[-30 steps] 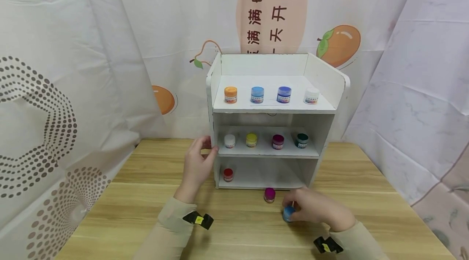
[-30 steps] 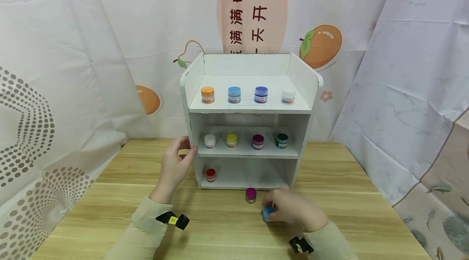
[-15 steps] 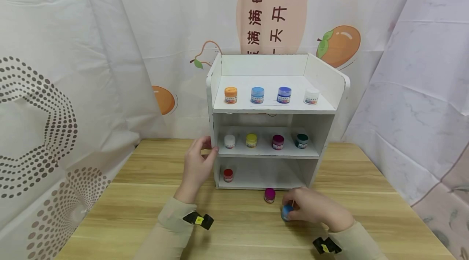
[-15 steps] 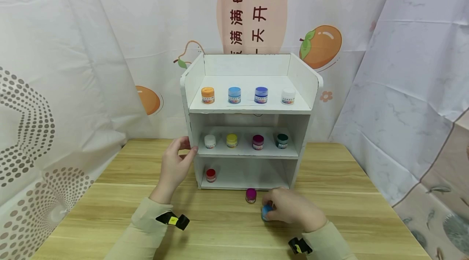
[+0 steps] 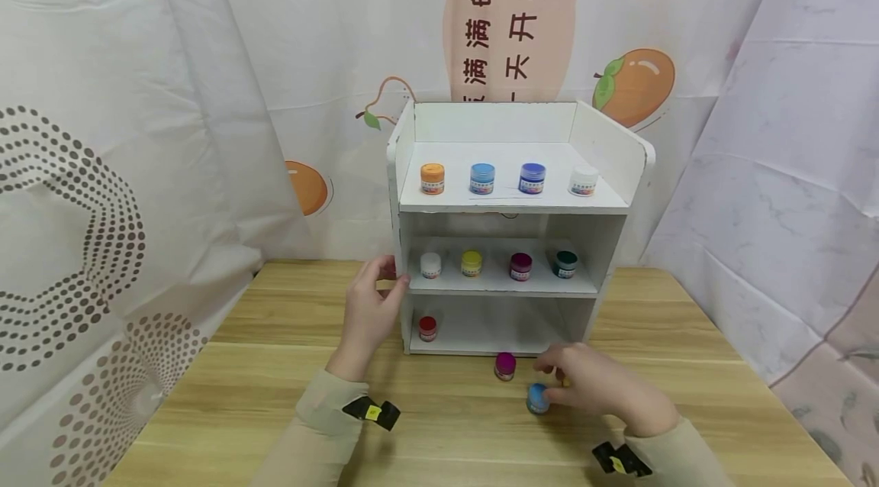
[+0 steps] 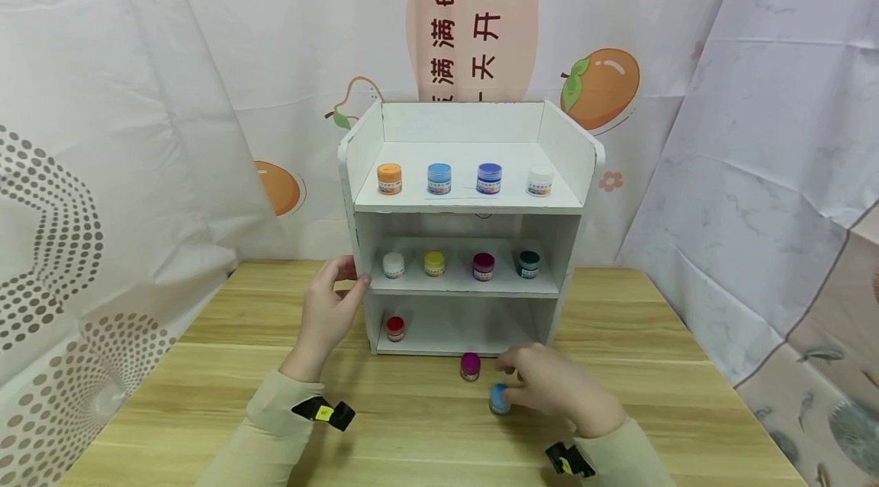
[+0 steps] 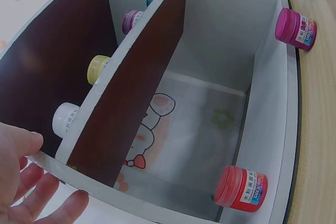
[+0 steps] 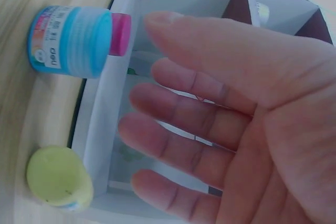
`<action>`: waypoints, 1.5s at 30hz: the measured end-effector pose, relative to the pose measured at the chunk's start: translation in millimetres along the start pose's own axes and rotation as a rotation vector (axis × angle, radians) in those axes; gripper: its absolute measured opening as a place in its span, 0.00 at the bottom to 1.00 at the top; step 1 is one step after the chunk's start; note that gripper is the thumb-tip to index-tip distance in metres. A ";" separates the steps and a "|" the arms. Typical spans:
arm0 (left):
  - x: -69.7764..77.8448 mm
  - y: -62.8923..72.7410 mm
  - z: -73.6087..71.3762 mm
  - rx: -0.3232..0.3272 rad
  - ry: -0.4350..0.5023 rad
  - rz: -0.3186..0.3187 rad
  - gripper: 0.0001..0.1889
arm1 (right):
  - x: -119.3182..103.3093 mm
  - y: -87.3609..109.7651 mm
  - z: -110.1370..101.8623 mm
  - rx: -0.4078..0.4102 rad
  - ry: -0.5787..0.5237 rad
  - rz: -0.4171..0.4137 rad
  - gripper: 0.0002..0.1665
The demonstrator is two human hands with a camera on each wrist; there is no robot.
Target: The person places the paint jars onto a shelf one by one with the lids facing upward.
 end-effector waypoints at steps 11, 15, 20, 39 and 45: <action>1.3 -1.0 -0.6 0.000 -0.010 0.016 0.14 | -0.2 1.1 1.3 -0.029 -0.009 0.001 0.21; 0.8 -0.7 -0.3 -0.002 -0.003 0.015 0.14 | -0.6 -0.3 7.1 -0.042 -0.025 -0.009 0.19; 0.9 -0.7 -0.2 -0.002 -0.003 0.012 0.14 | -0.5 -4.2 14.4 -0.069 -0.020 0.000 0.16; -0.5 0.6 -0.1 -0.002 -0.004 0.005 0.14 | -3.0 -8.6 22.1 -0.057 0.010 -0.011 0.10; 0.1 0.4 0.0 -0.003 -0.002 0.008 0.15 | -1.4 -9.4 22.9 -0.056 0.013 -0.013 0.09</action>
Point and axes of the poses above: each hand's wrist, its own y-axis away from the middle knuckle, its own z-axis out of the palm, x = y × z, the point moved 6 cm from there along -y, towards the middle knuckle, and after that the axes turned 6 degrees about y, right-handed, at the moved point
